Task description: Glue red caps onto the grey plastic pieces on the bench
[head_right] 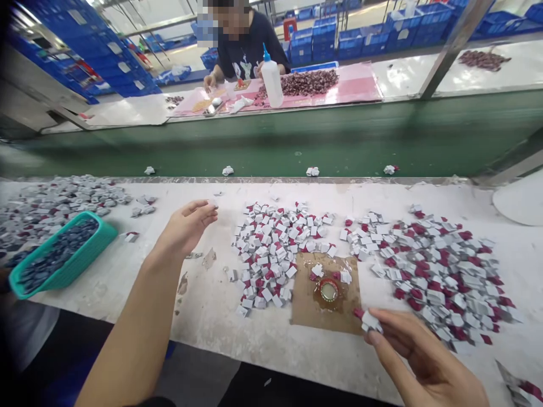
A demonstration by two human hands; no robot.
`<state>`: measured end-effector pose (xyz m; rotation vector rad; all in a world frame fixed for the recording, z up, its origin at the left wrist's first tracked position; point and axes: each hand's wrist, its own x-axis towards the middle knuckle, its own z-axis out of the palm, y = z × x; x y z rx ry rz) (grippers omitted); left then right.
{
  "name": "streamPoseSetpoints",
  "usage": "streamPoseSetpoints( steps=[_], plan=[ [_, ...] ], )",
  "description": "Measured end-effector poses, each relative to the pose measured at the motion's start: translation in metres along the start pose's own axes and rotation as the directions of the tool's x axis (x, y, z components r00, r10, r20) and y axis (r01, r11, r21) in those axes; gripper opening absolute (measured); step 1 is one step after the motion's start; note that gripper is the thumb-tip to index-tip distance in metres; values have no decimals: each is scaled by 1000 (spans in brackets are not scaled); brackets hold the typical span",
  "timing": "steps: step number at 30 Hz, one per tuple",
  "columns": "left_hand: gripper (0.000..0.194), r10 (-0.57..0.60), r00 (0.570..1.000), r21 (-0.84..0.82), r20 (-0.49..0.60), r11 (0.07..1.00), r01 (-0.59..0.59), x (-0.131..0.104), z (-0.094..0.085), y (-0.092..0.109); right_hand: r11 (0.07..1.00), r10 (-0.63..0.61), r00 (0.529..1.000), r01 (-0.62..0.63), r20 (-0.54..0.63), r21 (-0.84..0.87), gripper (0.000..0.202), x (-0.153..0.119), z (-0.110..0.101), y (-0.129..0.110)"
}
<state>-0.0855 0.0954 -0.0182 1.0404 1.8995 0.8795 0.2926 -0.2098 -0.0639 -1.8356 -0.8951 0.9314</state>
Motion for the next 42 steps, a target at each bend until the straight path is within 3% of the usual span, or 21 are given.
streamPoseSetpoints(
  steps=[3,5,8,10,13,16,21,24,27,30,33,39,42],
  plan=[
    [30,-40,989,-176,141,982,65,-41,5,2,999,-32,999,32,32,5,31,8,11,-27],
    [24,-119,967,-286,224,941,181,-62,9,4,999,-36,998,34,54,38,27,12,18,-39],
    [14,-259,936,-355,240,874,333,-81,13,3,996,-21,998,15,63,91,22,16,27,-47],
    [16,-291,933,-309,213,885,347,-87,12,-1,994,-19,996,10,84,105,23,16,32,-47],
    [11,-242,946,-204,215,936,286,-92,7,-10,992,-21,994,7,106,130,19,15,38,-45],
    [23,-171,963,-131,209,971,201,-101,7,-14,984,-10,995,-7,95,177,15,14,44,-42],
    [42,-18,992,-41,125,999,23,-128,21,-17,973,48,991,-76,128,218,15,14,51,-37],
    [38,7,983,-60,183,998,4,-143,29,-20,974,39,990,-68,136,217,14,13,53,-36],
    [38,-3,951,-97,309,995,34,-155,34,-20,978,13,993,-37,117,206,12,13,53,-38],
    [30,47,911,-72,411,997,-19,-165,43,-14,976,4,997,-21,76,215,10,14,50,-43],
    [16,127,841,-121,527,990,-74,-177,62,-6,954,5,998,-23,59,299,13,18,43,-50],
    [14,143,663,-308,735,941,139,-195,104,2,860,38,982,-127,186,495,19,29,33,-60],
    [14,145,622,-330,770,924,194,-197,113,4,848,43,984,-129,175,514,18,32,34,-62]
  ],
)
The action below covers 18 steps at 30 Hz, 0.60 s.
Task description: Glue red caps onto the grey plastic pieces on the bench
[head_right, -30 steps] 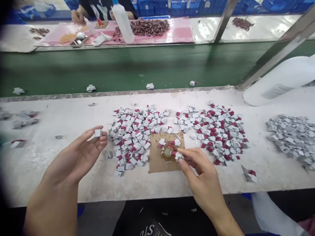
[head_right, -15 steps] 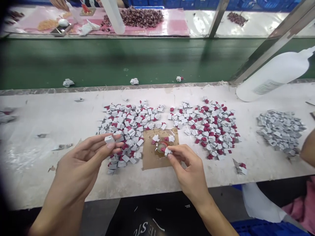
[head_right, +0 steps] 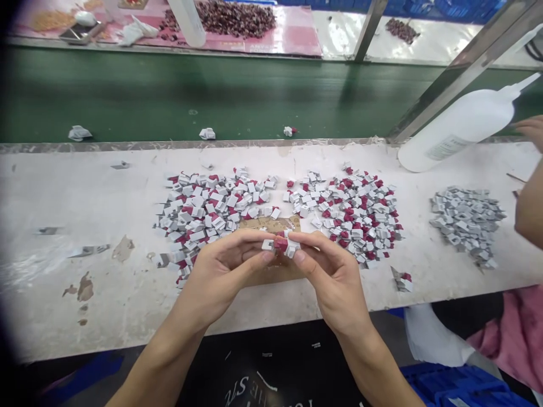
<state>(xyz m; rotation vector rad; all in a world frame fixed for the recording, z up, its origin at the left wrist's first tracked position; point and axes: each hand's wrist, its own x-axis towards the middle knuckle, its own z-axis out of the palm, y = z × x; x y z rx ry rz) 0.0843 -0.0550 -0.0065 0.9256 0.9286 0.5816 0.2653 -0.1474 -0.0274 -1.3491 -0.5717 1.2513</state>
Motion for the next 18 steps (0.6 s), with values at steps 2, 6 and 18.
streamPoseSetpoints(
  steps=[2,6,18],
  plan=[
    [14,-11,1000,-12,8,1000,11,2,1,0,1000,-1,1000,1,-4,12,16,1,1,0],
    [16,-31,999,-3,16,1000,31,3,1,0,1000,-2,1000,2,4,12,16,1,1,1],
    [9,35,999,209,13,977,-37,0,-14,8,995,54,981,-36,186,-98,15,18,2,-12]
  ],
)
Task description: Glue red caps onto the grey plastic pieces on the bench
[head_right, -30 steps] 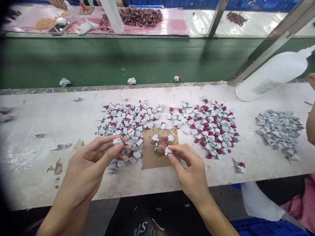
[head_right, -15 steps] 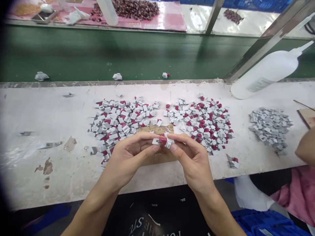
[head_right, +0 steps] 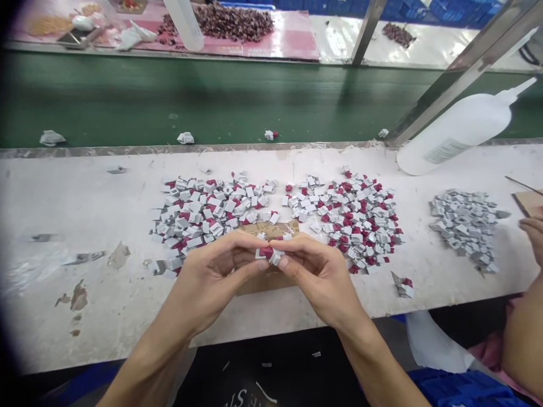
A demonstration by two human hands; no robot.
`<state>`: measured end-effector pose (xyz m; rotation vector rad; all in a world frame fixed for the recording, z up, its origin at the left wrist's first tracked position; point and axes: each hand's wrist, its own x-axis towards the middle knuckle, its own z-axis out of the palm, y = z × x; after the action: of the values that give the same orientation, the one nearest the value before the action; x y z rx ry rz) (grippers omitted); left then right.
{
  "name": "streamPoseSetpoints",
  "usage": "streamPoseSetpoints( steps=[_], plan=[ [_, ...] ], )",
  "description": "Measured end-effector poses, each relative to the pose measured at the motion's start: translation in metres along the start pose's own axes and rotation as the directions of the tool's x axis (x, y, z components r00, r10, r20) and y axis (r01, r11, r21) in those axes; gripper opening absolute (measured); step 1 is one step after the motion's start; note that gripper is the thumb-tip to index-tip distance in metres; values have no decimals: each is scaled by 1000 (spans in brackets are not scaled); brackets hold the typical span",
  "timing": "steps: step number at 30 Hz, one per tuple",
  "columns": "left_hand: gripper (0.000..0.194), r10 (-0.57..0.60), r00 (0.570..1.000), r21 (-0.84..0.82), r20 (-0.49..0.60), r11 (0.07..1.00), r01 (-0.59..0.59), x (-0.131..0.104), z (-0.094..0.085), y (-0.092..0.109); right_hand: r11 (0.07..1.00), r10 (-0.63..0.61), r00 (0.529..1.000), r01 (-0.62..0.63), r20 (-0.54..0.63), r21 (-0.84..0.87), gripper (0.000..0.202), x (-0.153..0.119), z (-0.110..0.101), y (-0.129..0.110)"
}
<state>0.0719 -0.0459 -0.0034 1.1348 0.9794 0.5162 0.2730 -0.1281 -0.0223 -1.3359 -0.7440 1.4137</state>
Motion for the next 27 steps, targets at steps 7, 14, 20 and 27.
streamPoseSetpoints(
  steps=[7,14,20,27],
  plan=[
    [15,187,952,402,-244,913,-76,34,-45,35,813,-209,977,154,-35,-561,29,132,12,-39],
    [8,231,896,666,-379,741,91,138,-70,55,728,-212,977,139,-28,-672,36,278,49,-34],
    [20,96,928,614,-360,773,158,240,-73,39,759,-226,967,99,-118,-644,24,231,20,-54],
    [24,64,982,601,-178,797,57,316,-52,8,842,-66,985,-31,-160,-538,34,69,-25,-36]
  ],
)
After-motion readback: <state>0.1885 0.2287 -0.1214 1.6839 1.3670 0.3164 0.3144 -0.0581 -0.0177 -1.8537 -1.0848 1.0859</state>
